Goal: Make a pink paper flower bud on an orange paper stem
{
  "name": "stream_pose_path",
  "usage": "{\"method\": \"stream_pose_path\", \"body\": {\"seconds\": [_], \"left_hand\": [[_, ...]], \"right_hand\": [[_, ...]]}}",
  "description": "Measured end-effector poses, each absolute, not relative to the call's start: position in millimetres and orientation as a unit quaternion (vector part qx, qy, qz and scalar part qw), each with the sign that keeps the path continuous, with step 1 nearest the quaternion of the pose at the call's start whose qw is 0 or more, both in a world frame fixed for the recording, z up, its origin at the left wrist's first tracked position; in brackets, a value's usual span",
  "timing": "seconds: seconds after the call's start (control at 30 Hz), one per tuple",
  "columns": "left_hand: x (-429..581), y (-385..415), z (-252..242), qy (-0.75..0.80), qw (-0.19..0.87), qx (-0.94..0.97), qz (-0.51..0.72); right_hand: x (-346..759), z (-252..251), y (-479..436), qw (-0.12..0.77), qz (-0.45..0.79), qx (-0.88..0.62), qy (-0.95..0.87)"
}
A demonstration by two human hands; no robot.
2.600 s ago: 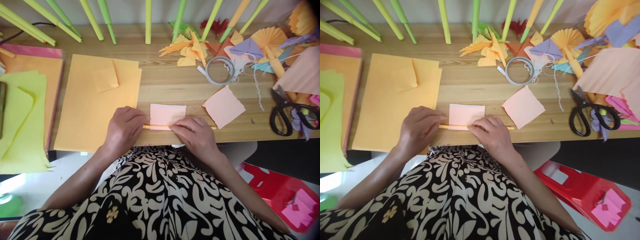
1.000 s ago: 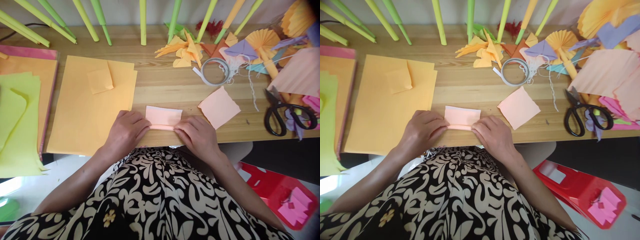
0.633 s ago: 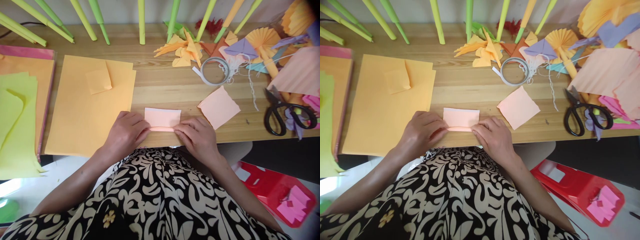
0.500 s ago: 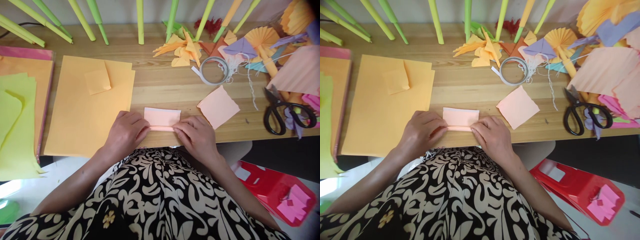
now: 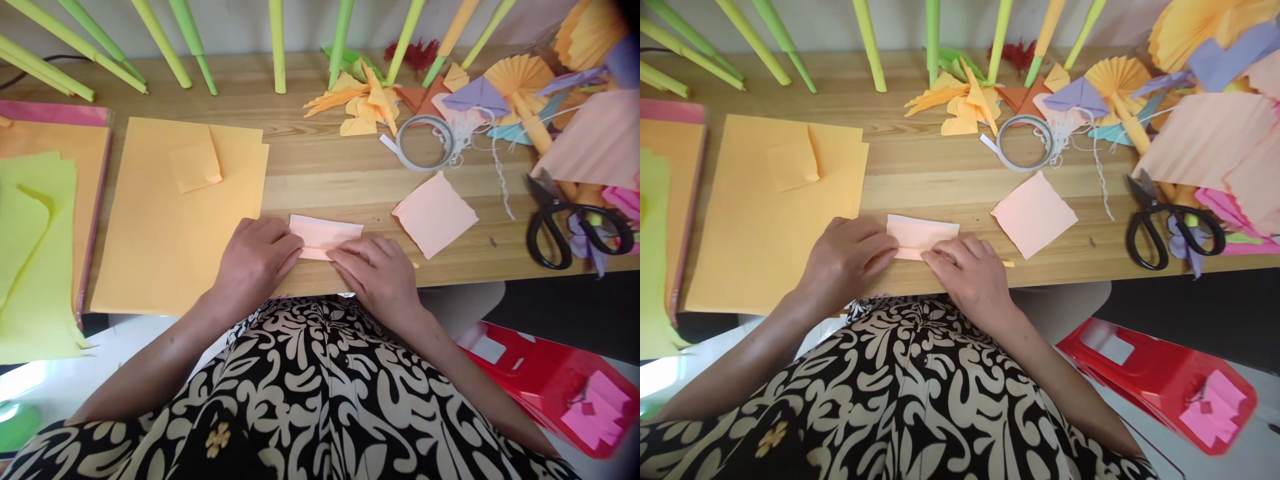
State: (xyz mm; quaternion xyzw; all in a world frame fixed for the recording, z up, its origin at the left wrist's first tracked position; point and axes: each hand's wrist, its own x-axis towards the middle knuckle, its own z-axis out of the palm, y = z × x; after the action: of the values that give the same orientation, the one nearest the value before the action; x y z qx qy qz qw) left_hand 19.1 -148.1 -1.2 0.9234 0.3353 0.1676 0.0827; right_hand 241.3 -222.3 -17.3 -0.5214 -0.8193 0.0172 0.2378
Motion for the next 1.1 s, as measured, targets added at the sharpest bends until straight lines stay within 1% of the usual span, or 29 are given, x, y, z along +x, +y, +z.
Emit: {"method": "stream_pose_path", "body": {"seconds": [0.2, 0.4, 0.57, 0.7, 0.83, 1.0, 1.1], "left_hand": [[13.5, -155.2, -11.3, 0.338, 0.078, 0.908, 0.235], [11.1, -154.9, -13.3, 0.333, 0.070, 0.909, 0.242], [9.8, -157.1, -9.8, 0.316, 0.091, 0.917, 0.226], [9.9, -158.8, -11.5, 0.328, 0.102, 0.909, 0.238], [12.7, -162.0, -12.4, 0.346, 0.083, 0.899, 0.255], [17.4, -168.2, -12.4, 0.331, 0.049, 0.894, 0.298], [18.9, -167.8, -13.1, 0.323, 0.046, 0.899, 0.292]], "right_hand": [[240.5, -21.2, -217.9, 0.259, 0.017, -0.530, -0.807], [239.2, -18.1, -218.3, 0.259, 0.037, -0.545, -0.797], [241.8, -17.7, -220.7, 0.259, 0.053, -0.525, -0.809], [244.3, -17.8, -218.7, 0.265, 0.052, -0.518, -0.812], [246.5, -16.3, -214.6, 0.258, 0.067, -0.513, -0.816], [247.4, -13.1, -211.8, 0.233, 0.071, -0.529, -0.813], [246.6, -11.7, -210.7, 0.219, 0.060, -0.544, -0.808]]}}
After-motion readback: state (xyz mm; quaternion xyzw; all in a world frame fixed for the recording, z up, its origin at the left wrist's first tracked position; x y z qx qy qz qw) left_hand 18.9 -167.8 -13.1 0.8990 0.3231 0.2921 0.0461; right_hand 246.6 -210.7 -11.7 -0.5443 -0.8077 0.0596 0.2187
